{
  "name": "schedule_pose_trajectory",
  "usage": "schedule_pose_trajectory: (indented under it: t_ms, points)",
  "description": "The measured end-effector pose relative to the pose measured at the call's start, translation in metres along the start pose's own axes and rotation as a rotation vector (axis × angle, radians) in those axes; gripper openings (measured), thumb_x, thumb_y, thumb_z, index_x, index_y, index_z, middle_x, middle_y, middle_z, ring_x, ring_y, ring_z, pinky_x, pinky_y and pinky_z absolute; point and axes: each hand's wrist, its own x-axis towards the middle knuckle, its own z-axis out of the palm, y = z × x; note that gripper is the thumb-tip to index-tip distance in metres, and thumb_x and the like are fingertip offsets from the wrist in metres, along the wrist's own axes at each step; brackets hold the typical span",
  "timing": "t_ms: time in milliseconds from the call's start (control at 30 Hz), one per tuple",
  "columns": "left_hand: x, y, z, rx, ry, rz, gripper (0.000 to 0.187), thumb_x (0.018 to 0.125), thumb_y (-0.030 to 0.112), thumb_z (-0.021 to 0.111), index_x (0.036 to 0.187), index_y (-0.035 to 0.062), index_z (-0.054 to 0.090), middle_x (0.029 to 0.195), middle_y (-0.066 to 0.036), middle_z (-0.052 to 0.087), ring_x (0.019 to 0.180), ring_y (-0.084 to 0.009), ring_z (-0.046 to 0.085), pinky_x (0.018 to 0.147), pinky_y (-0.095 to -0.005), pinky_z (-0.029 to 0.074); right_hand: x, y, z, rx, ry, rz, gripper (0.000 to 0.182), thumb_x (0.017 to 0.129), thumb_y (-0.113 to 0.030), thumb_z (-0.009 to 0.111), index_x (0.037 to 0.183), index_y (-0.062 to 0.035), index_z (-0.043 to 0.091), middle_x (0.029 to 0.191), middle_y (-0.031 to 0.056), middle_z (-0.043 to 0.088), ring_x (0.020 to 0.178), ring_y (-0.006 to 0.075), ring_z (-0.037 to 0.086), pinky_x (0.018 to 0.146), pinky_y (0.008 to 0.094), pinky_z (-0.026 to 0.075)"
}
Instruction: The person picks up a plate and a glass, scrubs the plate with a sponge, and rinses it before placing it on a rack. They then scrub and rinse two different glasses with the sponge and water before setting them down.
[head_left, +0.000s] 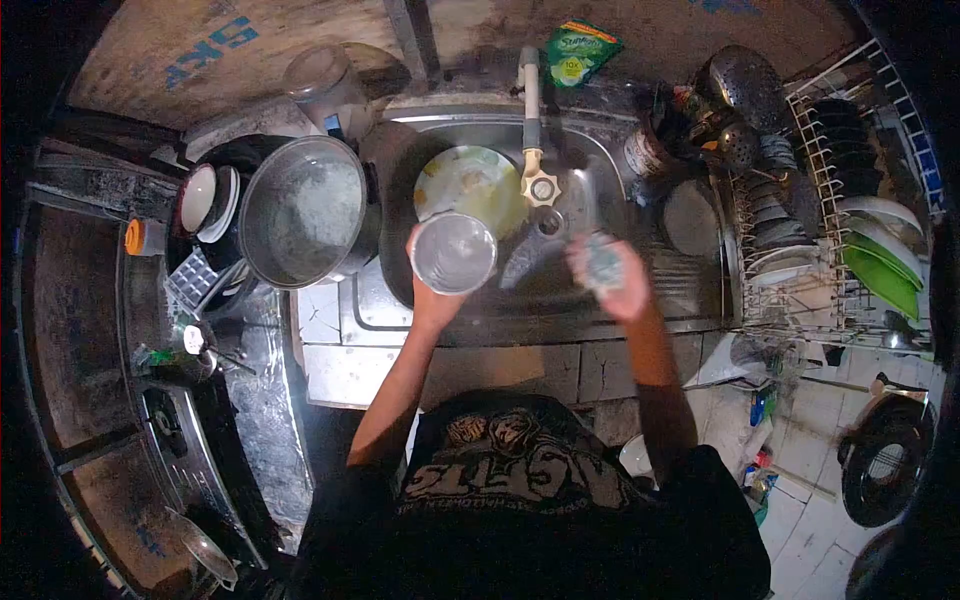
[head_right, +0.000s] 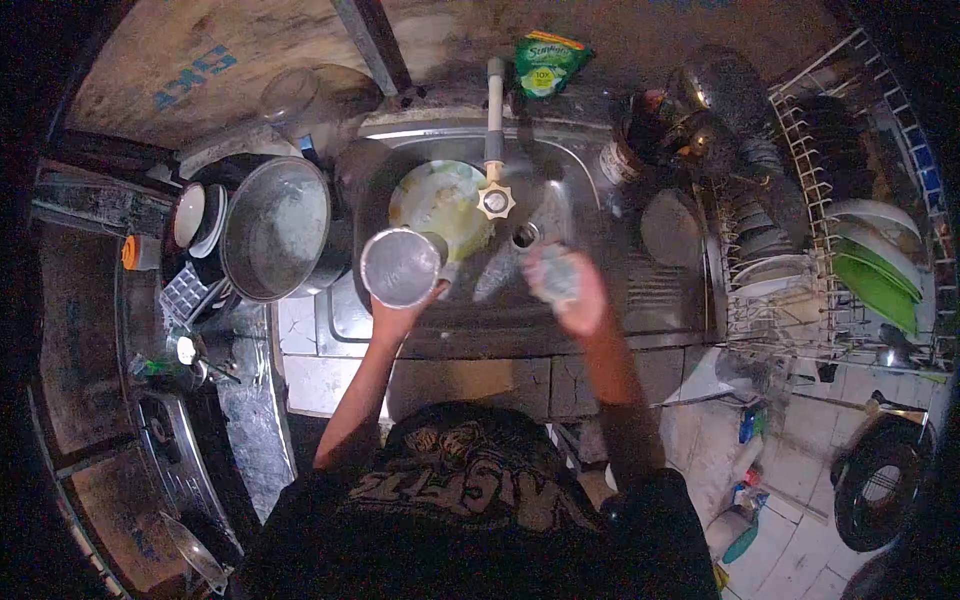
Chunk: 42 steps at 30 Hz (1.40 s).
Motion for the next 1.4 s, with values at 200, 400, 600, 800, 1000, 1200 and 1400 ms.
schedule_pose_trajectory:
  t_ms: [200,400,600,800,1000,1200,1400]
  points:
    - [0.015,-0.015,0.016,-0.047,-0.172,0.006,0.088,0.060,0.016,0.087,0.128,-0.0012,0.033,0.123,-0.015,0.050,0.116,-0.0222,0.049,0.100,-0.0349,0.038,-0.021,-0.136,-0.114,-1.113,1.013,-0.400,0.041,0.088,-0.036,0.057,0.116,-0.0059,0.058,0.109,0.0126,0.061,0.099,0.0232,0.058,0.088,0.0366,0.045]
    - [0.031,-0.062,0.053,0.050,-0.420,-0.297,0.079,0.070,0.023,0.081,0.128,-0.0017,0.033,0.116,-0.017,0.056,0.108,-0.0231,0.055,0.091,-0.0310,0.045,-0.001,-0.164,-0.138,-1.579,1.171,-0.353,0.047,0.090,-0.038,0.054,0.122,-0.0038,0.055,0.121,0.0179,0.056,0.112,0.0297,0.054,0.093,0.0412,0.043]
    - [0.058,-0.057,0.086,-0.079,-0.427,-0.440,0.063,0.088,0.035,0.062,0.135,0.0003,0.037,0.123,-0.013,0.053,0.108,-0.0196,0.052,0.091,-0.0314,0.042,0.031,-0.051,-0.117,-1.583,0.363,-0.662,0.035,0.092,-0.030,0.048,0.114,-0.0036,0.057,0.109,0.0166,0.058,0.107,0.0311,0.055,0.097,0.0437,0.039]
    - [0.060,-0.081,0.116,-0.599,-0.375,-0.560,0.058,0.093,0.040,0.053,0.134,0.0016,0.039,0.125,-0.011,0.051,0.113,-0.0188,0.048,0.096,-0.0302,0.036,0.120,0.123,-0.087,-1.033,0.650,-0.227,0.053,0.095,-0.042,0.040,0.126,-0.0003,0.048,0.124,0.0184,0.051,0.112,0.0327,0.051,0.095,0.0408,0.039]
    - [0.079,-0.053,0.097,-0.436,-0.283,-0.346,0.057,0.094,0.045,0.048,0.131,0.0021,0.037,0.118,-0.008,0.050,0.103,-0.0150,0.048,0.090,-0.0289,0.039,0.161,0.105,-0.038,-0.796,0.715,-0.215,0.046,0.094,-0.033,0.046,0.128,-0.0020,0.043,0.122,0.0194,0.052,0.111,0.0372,0.052,0.094,0.0421,0.039]
    - [0.105,-0.105,0.101,-0.334,-0.185,-0.407,0.055,0.096,0.046,0.043,0.130,0.0038,0.040,0.118,-0.011,0.053,0.104,-0.0170,0.050,0.088,-0.0318,0.042,0.155,0.133,-0.043,-1.820,0.583,-0.666,0.025,0.094,-0.021,0.049,0.105,0.0007,0.056,0.092,0.0198,0.061,0.085,0.0393,0.059,0.074,0.0445,0.047]
    - [0.126,-0.089,0.126,-0.304,-0.197,-0.336,0.061,0.097,0.046,0.037,0.129,-0.0056,0.040,0.114,-0.015,0.059,0.099,-0.0241,0.058,0.090,-0.0351,0.044,0.175,0.101,-0.060,-1.494,0.431,-0.528,0.027,0.086,-0.009,0.053,0.111,0.0011,0.052,0.112,0.0184,0.055,0.103,0.0339,0.052,0.087,0.0418,0.042]
